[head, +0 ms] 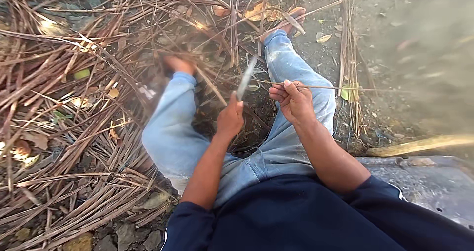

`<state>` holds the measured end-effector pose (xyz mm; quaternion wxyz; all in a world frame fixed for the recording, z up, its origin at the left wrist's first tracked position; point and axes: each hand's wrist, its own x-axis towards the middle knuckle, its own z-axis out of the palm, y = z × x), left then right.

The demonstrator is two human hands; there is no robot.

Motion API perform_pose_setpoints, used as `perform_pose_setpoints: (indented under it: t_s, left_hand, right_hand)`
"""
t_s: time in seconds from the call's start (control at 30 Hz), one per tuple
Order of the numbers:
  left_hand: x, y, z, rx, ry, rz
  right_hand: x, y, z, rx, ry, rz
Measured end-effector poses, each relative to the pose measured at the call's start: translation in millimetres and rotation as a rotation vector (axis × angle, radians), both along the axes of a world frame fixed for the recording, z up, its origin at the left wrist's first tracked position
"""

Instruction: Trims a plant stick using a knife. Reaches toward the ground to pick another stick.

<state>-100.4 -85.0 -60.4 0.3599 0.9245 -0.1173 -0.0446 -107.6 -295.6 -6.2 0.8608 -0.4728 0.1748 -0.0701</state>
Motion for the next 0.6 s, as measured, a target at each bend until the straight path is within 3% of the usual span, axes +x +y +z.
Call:
perform_pose_setpoints:
  t_s: [0.07,0.17,0.27,0.43,0.6]
  left_hand:
    - [6.0,4.5,-4.8,0.009,0.067,0.043]
    - [1.0,-2.6,1.0,-0.015,-0.04,-0.015]
    - [7.6,6.9,-6.1,-0.032,0.071,0.055]
    - [-1.6,-10.3,9.7,-0.018,0.045,-0.081]
    - [2.5,-1.4,9.6,-0.038,0.192,-0.073]
  right_hand:
    - [-0.8,-3.4,0.1,0.014,-0.003,-0.013]
    - [0.0,-2.6,-0.4,0.039,0.014,-0.006]
    - [-2.3,-4.5,1.2,0.039,0.02,-0.008]
    - [-5.1,-4.4,-11.7,-0.343,-0.238,0.101]
    - [-4.2,-19.4,-9.6,-0.676,-0.408,0.171]
